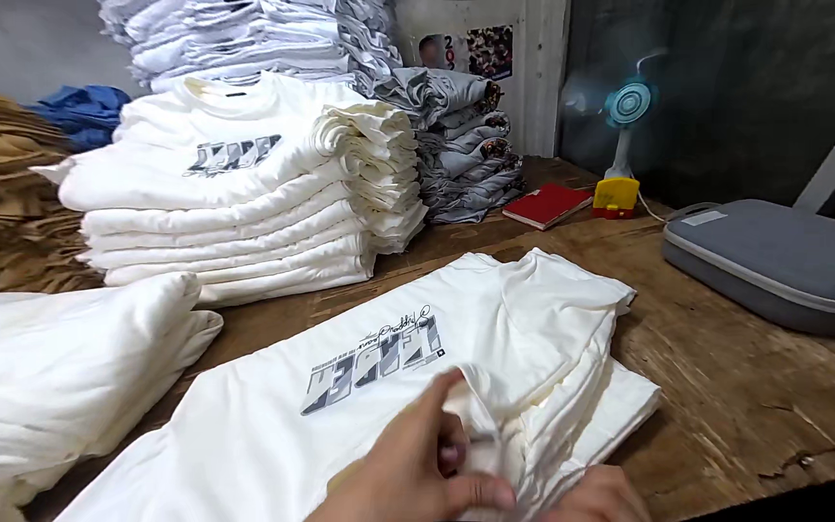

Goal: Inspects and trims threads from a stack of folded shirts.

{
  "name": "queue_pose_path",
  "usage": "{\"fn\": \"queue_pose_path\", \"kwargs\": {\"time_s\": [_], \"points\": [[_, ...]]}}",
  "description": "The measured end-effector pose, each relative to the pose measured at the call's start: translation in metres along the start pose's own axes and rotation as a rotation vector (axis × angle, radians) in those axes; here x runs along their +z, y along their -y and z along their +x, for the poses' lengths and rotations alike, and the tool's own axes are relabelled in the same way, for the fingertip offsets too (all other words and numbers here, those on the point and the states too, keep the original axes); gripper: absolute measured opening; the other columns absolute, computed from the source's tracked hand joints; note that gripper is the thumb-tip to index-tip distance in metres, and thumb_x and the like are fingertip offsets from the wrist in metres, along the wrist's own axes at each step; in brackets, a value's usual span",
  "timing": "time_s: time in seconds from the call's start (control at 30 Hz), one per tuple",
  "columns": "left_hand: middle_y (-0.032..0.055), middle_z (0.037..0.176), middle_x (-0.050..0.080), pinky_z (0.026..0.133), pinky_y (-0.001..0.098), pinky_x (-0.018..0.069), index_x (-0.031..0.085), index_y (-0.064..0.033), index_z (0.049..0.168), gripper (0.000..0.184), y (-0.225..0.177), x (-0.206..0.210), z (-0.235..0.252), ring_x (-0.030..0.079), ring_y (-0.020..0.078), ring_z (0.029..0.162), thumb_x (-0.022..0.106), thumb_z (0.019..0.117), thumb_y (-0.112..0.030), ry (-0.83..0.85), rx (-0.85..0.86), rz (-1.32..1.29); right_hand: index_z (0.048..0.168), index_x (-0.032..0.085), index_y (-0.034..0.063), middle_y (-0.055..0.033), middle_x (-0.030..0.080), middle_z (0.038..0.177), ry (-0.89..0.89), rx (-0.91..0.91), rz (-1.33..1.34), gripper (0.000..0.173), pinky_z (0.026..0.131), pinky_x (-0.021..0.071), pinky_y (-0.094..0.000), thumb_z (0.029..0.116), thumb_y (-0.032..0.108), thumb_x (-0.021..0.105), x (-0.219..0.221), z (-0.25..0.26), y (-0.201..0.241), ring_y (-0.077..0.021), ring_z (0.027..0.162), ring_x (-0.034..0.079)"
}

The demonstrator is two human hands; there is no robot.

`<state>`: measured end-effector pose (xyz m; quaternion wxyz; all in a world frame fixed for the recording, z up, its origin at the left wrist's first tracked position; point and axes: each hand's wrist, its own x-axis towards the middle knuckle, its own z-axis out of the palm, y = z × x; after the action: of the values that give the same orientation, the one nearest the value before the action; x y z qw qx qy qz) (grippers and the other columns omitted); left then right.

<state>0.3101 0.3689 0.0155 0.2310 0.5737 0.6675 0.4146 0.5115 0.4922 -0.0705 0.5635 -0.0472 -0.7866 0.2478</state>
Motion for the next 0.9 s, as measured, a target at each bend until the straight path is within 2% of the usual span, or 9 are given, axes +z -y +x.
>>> {"fn": "queue_pose_path", "kwargs": {"time_s": [0.1,0.2,0.27,0.33,0.43,0.53,0.63,0.77,0.9], "points": [[-0.0076,0.072,0.057,0.056,0.0246,0.0502,0.039,-0.0074,0.148,0.085,-0.001,-0.010,0.016,0.053,0.0039,0.058,0.084,0.0805,-0.031,-0.275,-0.137,0.015,0.102,0.074,0.0148,-0.0001,0.068,0.099,-0.030,0.106,-0.132,0.019,0.091,0.0504,-0.0245,0.1031,0.025,0.058,0.005,0.012,0.004,-0.0092,0.100,0.062],[-0.0049,0.072,0.056,0.058,0.0281,0.0503,0.046,-0.0118,0.136,0.065,0.003,-0.021,0.034,0.055,0.0080,0.059,0.081,0.0820,-0.016,-0.362,-0.317,0.156,0.110,0.075,0.0143,-0.0032,0.068,0.103,-0.007,0.161,-0.219,0.028,0.090,0.0498,-0.0271,0.1015,0.037,0.060,0.007,0.021,0.006,-0.0119,0.101,0.061],[-0.0043,0.073,0.057,0.060,0.0293,0.0503,0.052,-0.0118,0.125,0.052,0.009,-0.022,0.038,0.056,0.0090,0.061,0.082,0.0833,-0.017,-0.338,-0.368,0.213,0.119,0.077,0.0094,-0.0104,0.068,0.107,0.062,0.240,-0.321,0.046,0.083,0.0514,-0.0362,0.0933,0.046,0.070,0.013,0.029,0.013,-0.0190,0.096,0.061],[-0.0051,0.071,0.057,0.058,0.0278,0.0474,0.061,-0.0133,0.113,0.035,0.012,-0.020,0.035,0.054,0.0084,0.060,0.081,0.0857,-0.021,-0.328,-0.344,0.256,0.111,0.082,0.0156,-0.0081,0.066,0.101,0.071,0.282,-0.416,0.036,0.072,0.0488,-0.0354,0.0851,0.039,0.076,0.024,0.030,0.014,-0.0163,0.084,0.059],[-0.0098,0.067,0.056,0.050,0.0197,0.0427,0.067,-0.0182,0.101,0.020,0.020,-0.017,0.023,0.051,0.0016,0.055,0.074,0.0873,-0.031,-0.397,-0.126,0.318,0.093,0.083,0.0164,-0.0028,0.063,0.089,-0.086,0.225,-0.291,0.012,0.071,0.0488,-0.0200,0.0832,0.019,0.076,0.029,0.018,0.011,-0.0059,0.079,0.057],[-0.0117,0.072,0.062,0.051,0.0146,0.0484,0.070,-0.0188,0.100,0.019,0.024,-0.020,0.010,0.057,-0.0036,0.059,0.072,0.0821,-0.025,-0.336,0.129,0.319,0.097,0.081,0.0158,-0.0004,0.061,0.095,-0.177,0.180,-0.108,0.007,0.078,0.0499,-0.0115,0.0906,0.019,0.078,0.025,-0.003,0.008,-0.0001,0.087,0.058],[-0.0080,0.086,0.065,0.062,0.0139,0.0535,0.070,-0.0185,0.108,0.030,0.023,-0.021,0.006,0.061,-0.0031,0.073,0.078,0.0827,-0.032,-0.226,0.297,0.309,0.094,0.079,0.0170,0.0021,0.062,0.100,-0.209,0.171,-0.018,0.004,0.083,0.0523,-0.0131,0.0934,0.021,0.077,0.014,-0.015,0.009,0.0001,0.093,0.060],[-0.0028,0.102,0.067,0.082,0.0333,0.0518,0.071,-0.0264,0.120,0.024,0.005,-0.011,0.009,0.062,0.0120,0.093,0.063,0.1002,-0.038,-0.202,0.556,0.534,0.093,0.073,0.0176,0.0031,0.059,0.104,-0.120,0.101,-0.006,0.014,0.092,0.0478,-0.0156,0.1001,0.028,0.067,0.004,-0.018,0.002,-0.0008,0.104,0.057],[-0.0009,0.098,0.067,0.080,0.0411,0.0431,0.071,-0.0223,0.112,0.025,-0.020,0.006,0.011,0.059,0.0209,0.090,0.051,0.1023,-0.012,-0.169,0.739,0.834,0.091,0.069,0.0190,0.0050,0.057,0.105,-0.096,0.055,-0.018,0.019,0.096,0.0448,-0.0157,0.1023,0.033,0.063,0.002,-0.013,0.000,-0.0001,0.108,0.055]]}}
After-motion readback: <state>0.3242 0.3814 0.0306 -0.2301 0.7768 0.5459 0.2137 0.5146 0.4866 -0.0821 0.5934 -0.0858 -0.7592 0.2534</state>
